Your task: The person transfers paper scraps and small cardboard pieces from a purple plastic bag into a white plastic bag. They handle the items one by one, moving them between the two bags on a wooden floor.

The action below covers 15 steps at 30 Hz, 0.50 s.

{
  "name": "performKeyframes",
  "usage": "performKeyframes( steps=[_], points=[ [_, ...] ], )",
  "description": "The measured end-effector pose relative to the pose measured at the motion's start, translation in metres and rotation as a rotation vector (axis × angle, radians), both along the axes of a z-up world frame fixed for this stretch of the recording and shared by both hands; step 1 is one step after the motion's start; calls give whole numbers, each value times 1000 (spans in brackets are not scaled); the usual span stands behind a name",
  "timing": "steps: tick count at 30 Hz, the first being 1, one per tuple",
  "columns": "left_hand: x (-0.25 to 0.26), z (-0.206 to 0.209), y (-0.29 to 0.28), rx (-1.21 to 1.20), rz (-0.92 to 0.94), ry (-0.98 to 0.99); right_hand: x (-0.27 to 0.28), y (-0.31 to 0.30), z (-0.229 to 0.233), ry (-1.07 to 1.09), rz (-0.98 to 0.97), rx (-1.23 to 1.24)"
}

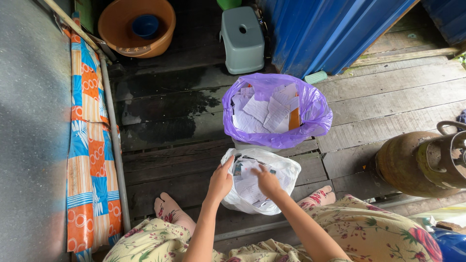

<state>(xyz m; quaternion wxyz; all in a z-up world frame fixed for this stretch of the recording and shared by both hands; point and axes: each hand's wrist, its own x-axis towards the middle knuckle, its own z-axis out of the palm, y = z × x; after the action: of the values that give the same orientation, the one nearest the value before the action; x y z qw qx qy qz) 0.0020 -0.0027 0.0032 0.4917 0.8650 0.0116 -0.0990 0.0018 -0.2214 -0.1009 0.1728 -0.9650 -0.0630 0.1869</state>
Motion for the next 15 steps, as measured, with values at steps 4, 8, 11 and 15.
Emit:
performKeyframes(
  steps=[4, 8, 11, 15],
  points=[
    [1, -5, 0, 10, -11, -20, -26, 11, -40, 268, 277, 16],
    [-1, -4, 0, 5, -30, -40, -50, 19, -60, 418, 337, -69],
    [-2, 1, -1, -14, -28, 7, -52, 16, -69, 394, 312, -54],
    [-8, 7, 2, -32, -40, 1, -55, 15, -72, 389, 293, -56]
  ],
)
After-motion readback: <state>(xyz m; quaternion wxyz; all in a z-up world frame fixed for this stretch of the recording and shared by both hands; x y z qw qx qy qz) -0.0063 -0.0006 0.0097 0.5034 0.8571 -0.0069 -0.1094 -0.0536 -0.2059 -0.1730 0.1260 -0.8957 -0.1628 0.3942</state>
